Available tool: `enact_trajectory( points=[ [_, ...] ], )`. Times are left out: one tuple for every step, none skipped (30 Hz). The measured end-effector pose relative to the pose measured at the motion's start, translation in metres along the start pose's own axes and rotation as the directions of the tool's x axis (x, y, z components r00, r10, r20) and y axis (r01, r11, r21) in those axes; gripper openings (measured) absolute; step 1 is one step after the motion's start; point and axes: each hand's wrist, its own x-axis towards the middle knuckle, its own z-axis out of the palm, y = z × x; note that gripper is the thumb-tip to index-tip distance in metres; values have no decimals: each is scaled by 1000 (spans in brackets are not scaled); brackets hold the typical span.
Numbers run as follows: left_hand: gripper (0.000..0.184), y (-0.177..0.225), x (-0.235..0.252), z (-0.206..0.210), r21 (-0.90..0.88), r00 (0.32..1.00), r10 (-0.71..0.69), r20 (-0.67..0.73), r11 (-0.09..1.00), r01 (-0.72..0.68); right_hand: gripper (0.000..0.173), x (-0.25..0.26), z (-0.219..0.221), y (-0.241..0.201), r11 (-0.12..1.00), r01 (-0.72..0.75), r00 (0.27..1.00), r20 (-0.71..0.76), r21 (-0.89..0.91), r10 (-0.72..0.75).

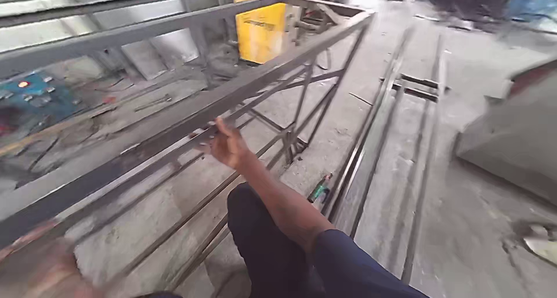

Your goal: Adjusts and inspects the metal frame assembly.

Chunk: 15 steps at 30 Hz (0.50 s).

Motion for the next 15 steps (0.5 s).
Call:
enact_trajectory(
  points=[
    [58,1,-2,-11,32,1000,3,-8,999,-2,38,-4,4,3,1000,-10,1000,-12,-3,10],
    [56,3,-10,-13,77,1000,11,-20,997,-10,40,-9,8,6,999,-29,999,-30,-18,28],
    [54,4,-23,-4,91,998,26,-62,996,-21,42,-13,14,9,997,-55,997,-64,-45,52],
    [58,4,-31,14,9,987,-7,-159,1000,8,41,-18,19,12,993,-85,992,-99,-82,76],
    [62,5,-34,33,-91,978,-33,-206,996,14,41,-20,23,13,988,-89,990,-124,-124,74],
    [64,5,-31,41,-171,969,-49,-241,985,8,43,-16,29,16,985,-90,985,-157,-144,67],
    [68,6,-27,42,-229,964,-67,-259,973,6,47,-12,34,21,985,-83,985,-162,-149,58],
    [77,5,-22,38,-288,968,-80,-237,958,9,54,-8,37,23,990,-65,987,-153,-127,46],
    [83,4,-16,37,-319,976,-72,-207,948,2,58,-3,39,24,993,-41,988,-154,-111,23],
    [81,4,-13,40,-344,979,-68,-192,939,-3,60,0,41,24,994,-20,984,-175,-105,2],
    [78,3,-13,42,-372,981,-66,-184,928,-8,60,0,41,24,993,-6,978,-206,-115,-19],
    [75,3,-14,44,-405,983,-67,-169,914,-7,58,1,41,23,992,2,973,-228,-123,-31],
    [72,3,-14,44,-440,986,-72,-152,898,-2,55,3,40,24,992,5,970,-240,-125,-35],
    [72,4,-16,44,-460,989,-70,-128,888,3,53,3,39,25,993,7,968,-247,-121,-37],
    [73,6,-20,44,-455,992,-72,-102,890,18,52,3,39,25,993,10,967,-252,-117,-39]
  ],
)
